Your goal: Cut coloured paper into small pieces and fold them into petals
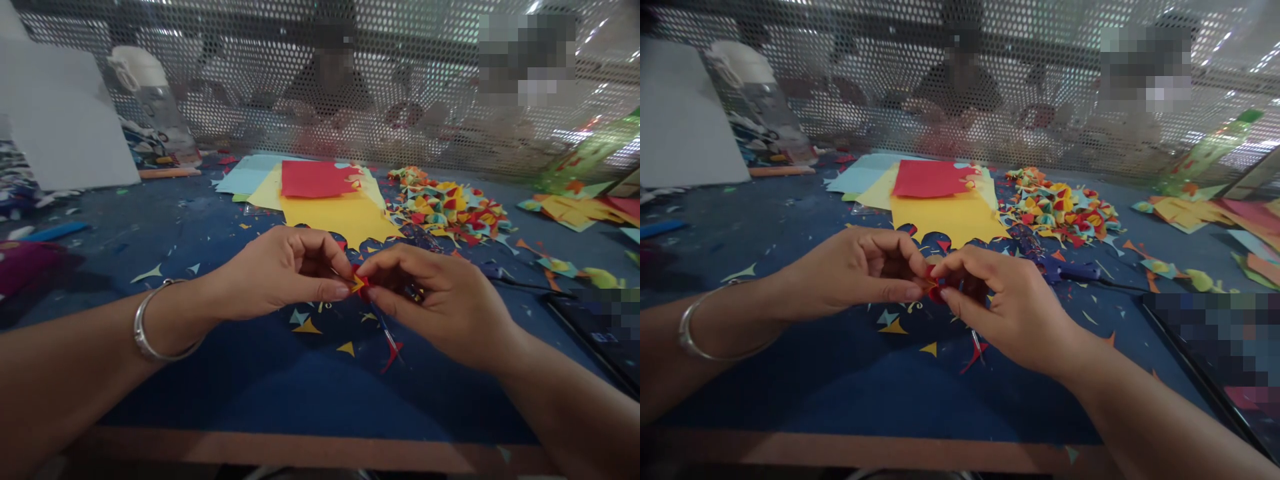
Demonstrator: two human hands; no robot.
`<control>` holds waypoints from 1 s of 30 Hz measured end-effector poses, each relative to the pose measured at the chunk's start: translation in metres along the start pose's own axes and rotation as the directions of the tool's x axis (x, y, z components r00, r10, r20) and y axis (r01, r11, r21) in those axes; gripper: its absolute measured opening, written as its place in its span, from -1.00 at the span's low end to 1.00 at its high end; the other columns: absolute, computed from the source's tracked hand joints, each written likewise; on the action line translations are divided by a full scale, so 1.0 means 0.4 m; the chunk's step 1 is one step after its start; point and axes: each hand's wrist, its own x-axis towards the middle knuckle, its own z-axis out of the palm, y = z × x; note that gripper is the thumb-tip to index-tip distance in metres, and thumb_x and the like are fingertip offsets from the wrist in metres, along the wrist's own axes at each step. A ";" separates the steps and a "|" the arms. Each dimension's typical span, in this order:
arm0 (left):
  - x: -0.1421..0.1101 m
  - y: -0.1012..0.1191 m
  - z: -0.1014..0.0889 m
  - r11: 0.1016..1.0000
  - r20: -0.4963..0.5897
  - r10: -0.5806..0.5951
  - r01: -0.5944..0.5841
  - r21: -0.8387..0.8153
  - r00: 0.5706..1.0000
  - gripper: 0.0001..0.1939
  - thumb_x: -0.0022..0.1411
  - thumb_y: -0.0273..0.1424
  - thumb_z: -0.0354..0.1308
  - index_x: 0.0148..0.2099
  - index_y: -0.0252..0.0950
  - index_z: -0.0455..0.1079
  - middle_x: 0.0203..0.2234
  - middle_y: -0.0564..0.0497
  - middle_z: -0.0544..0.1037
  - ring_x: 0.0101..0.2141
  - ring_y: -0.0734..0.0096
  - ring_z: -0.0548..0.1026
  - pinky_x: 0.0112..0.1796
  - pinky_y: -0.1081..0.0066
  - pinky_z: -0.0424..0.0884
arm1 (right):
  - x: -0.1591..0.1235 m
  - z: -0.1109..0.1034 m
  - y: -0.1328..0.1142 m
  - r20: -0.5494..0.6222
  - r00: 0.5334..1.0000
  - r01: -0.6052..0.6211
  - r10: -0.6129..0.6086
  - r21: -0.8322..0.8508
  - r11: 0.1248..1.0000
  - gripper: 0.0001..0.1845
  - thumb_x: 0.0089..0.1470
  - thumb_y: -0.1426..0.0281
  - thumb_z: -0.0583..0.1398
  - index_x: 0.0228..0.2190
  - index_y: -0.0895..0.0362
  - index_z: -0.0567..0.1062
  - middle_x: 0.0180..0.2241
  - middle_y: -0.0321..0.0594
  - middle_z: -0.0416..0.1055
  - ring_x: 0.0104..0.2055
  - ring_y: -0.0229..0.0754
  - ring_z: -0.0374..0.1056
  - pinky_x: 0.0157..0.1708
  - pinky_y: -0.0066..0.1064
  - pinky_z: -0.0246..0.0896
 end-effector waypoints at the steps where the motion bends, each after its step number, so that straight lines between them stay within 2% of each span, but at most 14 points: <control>1: 0.000 0.000 0.000 1.000 0.000 -0.002 0.002 -0.009 1.000 -0.84 0.11 -0.51 0.41 -0.26 -0.36 0.51 -0.36 0.01 0.62 -0.33 0.50 0.59 -0.21 0.46 0.56 | -0.001 0.000 0.000 -0.003 1.000 0.000 0.000 -0.004 1.000 -0.86 0.20 0.46 0.23 -0.18 0.10 0.56 -0.38 -0.30 0.53 -0.46 -0.35 0.37 -0.45 -0.54 0.30; 11: -0.007 0.005 0.022 1.000 -0.059 -0.006 0.006 0.003 0.998 -0.83 0.06 -0.59 0.36 -0.27 -0.36 0.47 -0.39 0.03 0.62 -0.34 0.51 0.59 -0.25 0.52 0.52 | 0.002 0.002 -0.007 -0.005 0.999 0.051 -0.051 -0.038 0.998 -0.85 0.18 0.52 0.22 -0.20 0.12 0.55 -0.37 -0.34 0.52 -0.49 -0.41 0.35 -0.46 -0.58 0.28; 14: -0.008 0.003 0.028 0.993 -0.112 0.011 0.003 0.120 0.994 -0.88 0.07 -0.55 0.32 -0.28 -0.36 0.49 -0.39 0.00 0.62 -0.34 0.46 0.59 -0.28 0.48 0.51 | 0.003 0.003 -0.007 0.000 0.998 0.060 -0.060 -0.050 0.997 -0.85 0.18 0.53 0.23 -0.21 0.12 0.54 -0.36 -0.34 0.53 -0.47 -0.41 0.37 -0.44 -0.58 0.30; 17: -0.012 -0.001 0.036 0.957 -0.170 0.071 -0.019 0.289 0.983 -0.90 0.11 -0.49 0.28 -0.27 -0.34 0.51 -0.46 0.02 0.60 -0.42 0.47 0.54 -0.39 0.50 0.45 | 0.003 0.004 -0.005 0.004 0.998 0.070 -0.070 -0.055 0.996 -0.86 0.17 0.54 0.23 -0.22 0.13 0.54 -0.36 -0.34 0.53 -0.46 -0.41 0.38 -0.43 -0.59 0.30; 20: -0.017 -0.002 0.044 0.931 -0.197 0.116 -0.037 0.362 0.974 -0.92 0.12 -0.47 0.26 -0.28 -0.33 0.50 -0.49 0.04 0.59 -0.46 0.50 0.49 -0.44 0.52 0.40 | 0.002 0.007 -0.003 -0.009 0.998 0.068 -0.068 -0.063 0.996 -0.85 0.17 0.54 0.23 -0.20 0.13 0.55 -0.34 -0.34 0.54 -0.45 -0.42 0.37 -0.40 -0.60 0.31; 24: -0.017 0.002 0.050 0.950 -0.182 0.088 -0.027 0.312 0.979 -0.94 0.11 -0.46 0.25 -0.32 -0.34 0.46 -0.51 0.06 0.55 -0.48 0.51 0.46 -0.43 0.51 0.39 | 0.002 0.012 -0.003 -0.022 0.996 0.088 -0.090 -0.068 0.994 -0.86 0.17 0.54 0.24 -0.21 0.13 0.56 -0.36 -0.36 0.54 -0.45 -0.43 0.38 -0.41 -0.62 0.30; 30: -0.009 0.000 0.049 0.995 -0.128 -0.025 0.037 0.090 0.992 -0.88 0.06 -0.47 0.28 -0.33 -0.35 0.40 -0.48 0.07 0.53 -0.46 0.54 0.47 -0.38 0.50 0.38 | -0.002 0.015 -0.010 -0.062 0.990 0.119 -0.128 -0.125 0.985 -0.86 0.16 0.52 0.27 -0.21 0.14 0.57 -0.37 -0.38 0.56 -0.44 -0.44 0.40 -0.39 -0.64 0.27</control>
